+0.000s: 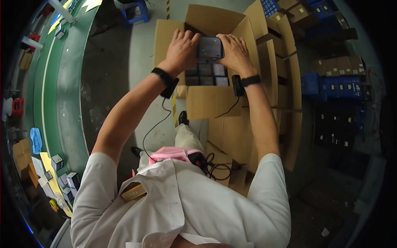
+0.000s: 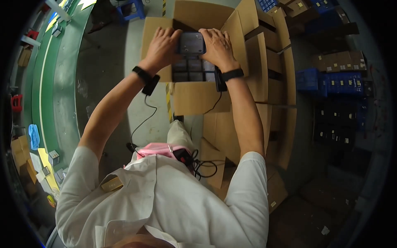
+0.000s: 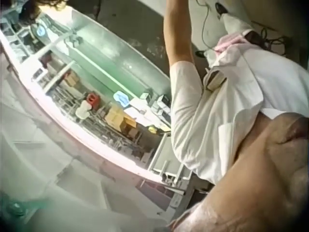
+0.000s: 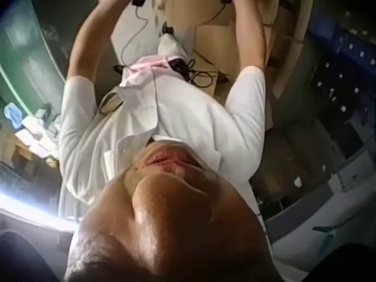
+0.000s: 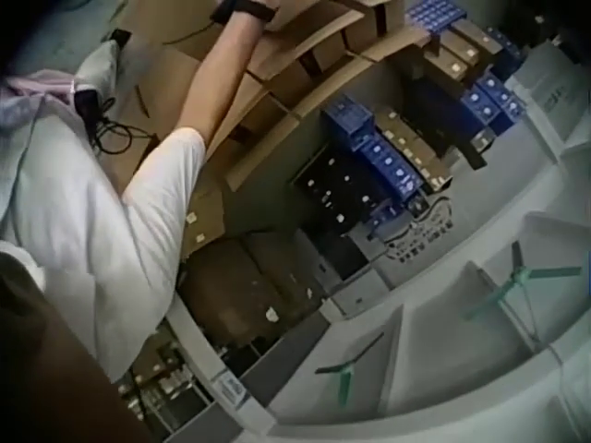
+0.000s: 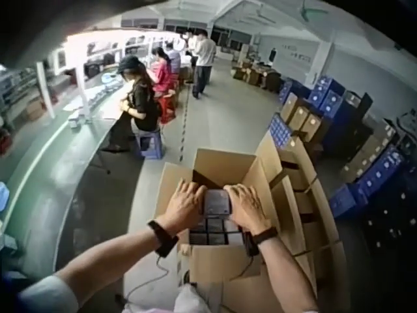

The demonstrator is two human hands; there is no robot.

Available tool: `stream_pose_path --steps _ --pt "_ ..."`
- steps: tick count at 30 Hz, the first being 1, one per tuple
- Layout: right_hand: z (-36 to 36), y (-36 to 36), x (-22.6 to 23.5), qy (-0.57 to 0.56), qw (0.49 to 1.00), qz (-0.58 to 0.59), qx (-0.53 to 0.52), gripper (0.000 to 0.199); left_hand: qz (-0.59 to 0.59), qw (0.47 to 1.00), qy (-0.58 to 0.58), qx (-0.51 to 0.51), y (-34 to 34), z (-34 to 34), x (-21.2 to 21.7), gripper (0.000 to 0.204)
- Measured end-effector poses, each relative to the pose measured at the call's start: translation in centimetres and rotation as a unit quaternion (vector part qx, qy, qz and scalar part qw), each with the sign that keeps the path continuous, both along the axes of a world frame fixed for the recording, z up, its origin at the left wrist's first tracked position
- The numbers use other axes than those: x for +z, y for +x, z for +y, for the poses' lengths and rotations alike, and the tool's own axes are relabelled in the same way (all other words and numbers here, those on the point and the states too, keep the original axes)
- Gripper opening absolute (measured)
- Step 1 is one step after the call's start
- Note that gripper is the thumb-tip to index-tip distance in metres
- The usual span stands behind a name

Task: The person picks up blue boxes from a conveyor belt and places them into a cardboard box. This process is repeated, sometimes picking up two boxes at once, until the cardboard box is filled.

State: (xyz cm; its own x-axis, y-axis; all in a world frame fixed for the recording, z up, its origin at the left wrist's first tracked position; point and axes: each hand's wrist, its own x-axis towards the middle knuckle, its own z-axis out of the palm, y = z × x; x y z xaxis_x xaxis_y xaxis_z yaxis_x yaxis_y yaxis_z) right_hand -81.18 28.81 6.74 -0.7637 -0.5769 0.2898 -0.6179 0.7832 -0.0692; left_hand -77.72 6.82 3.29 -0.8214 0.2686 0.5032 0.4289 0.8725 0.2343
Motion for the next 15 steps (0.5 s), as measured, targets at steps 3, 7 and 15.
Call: stream_pose_path --steps 3,7,15 --pt "2.5 -7.6 -7.9 0.028 0.996 -0.076 -0.025 0.078 -0.047 0.999 -0.015 0.007 -6.0 3.4 -5.4 0.069" --pt "3.9 -13.0 -12.4 0.033 0.986 -0.156 -0.056 0.08 -0.113 0.99 -0.075 0.023 -12.3 5.6 -8.9 0.071" --pt "4.7 -15.6 -16.7 0.078 0.968 -0.218 -0.094 0.089 -0.182 0.979 -0.095 0.002 -15.6 6.7 -12.9 0.071"
